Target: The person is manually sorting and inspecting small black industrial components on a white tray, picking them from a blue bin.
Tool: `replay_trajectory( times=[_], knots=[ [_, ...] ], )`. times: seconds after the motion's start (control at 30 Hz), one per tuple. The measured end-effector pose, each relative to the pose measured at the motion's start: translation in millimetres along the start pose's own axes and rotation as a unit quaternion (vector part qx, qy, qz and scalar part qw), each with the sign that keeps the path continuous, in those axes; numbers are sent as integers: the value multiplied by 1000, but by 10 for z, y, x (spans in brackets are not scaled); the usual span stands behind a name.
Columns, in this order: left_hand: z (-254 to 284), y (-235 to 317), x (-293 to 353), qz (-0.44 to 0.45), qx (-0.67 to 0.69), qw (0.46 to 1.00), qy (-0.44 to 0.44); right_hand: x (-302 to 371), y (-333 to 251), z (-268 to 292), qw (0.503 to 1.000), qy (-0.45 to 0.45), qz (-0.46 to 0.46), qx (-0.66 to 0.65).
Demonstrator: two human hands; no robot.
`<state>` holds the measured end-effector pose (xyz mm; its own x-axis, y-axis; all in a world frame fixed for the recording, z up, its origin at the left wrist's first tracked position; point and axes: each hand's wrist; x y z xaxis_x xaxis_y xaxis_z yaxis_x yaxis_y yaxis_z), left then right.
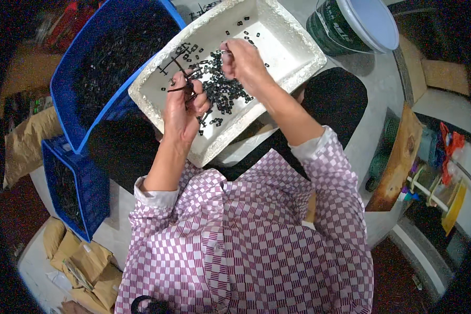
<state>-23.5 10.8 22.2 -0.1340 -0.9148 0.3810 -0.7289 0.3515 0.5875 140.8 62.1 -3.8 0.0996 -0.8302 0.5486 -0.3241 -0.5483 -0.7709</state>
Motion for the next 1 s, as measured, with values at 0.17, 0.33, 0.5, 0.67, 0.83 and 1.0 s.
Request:
replay_trajectory(
  times=[0.17,0.33,0.5,0.67,0.83,1.0],
  knots=[
    [32,-121,-1,30,-5,1000,-2,164,65,-220,993,-111,-17,-31],
    [-65,-188,41,56,-28,998,3,71,126,-220,979,-9,129,157],
    [-66,-213,57,71,-29,997,-13,36,123,-197,965,44,166,200],
    [-92,-249,89,77,-27,997,-6,1,150,-204,971,45,174,158],
    [-86,-190,60,94,-60,993,-31,-116,82,-127,956,124,205,167],
    [24,-40,99,99,-118,988,11,-148,-256,223,983,108,139,62]
  ],
)
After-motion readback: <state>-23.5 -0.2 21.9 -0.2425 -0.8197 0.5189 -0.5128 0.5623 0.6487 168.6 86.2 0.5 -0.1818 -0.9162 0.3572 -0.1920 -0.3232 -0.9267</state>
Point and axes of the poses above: each hand's wrist, its own x-axis away from the middle knuckle, its own z-axis out of the back of the hand, y = z × x, and after that the axes turned 8 degrees about -z, right-handed
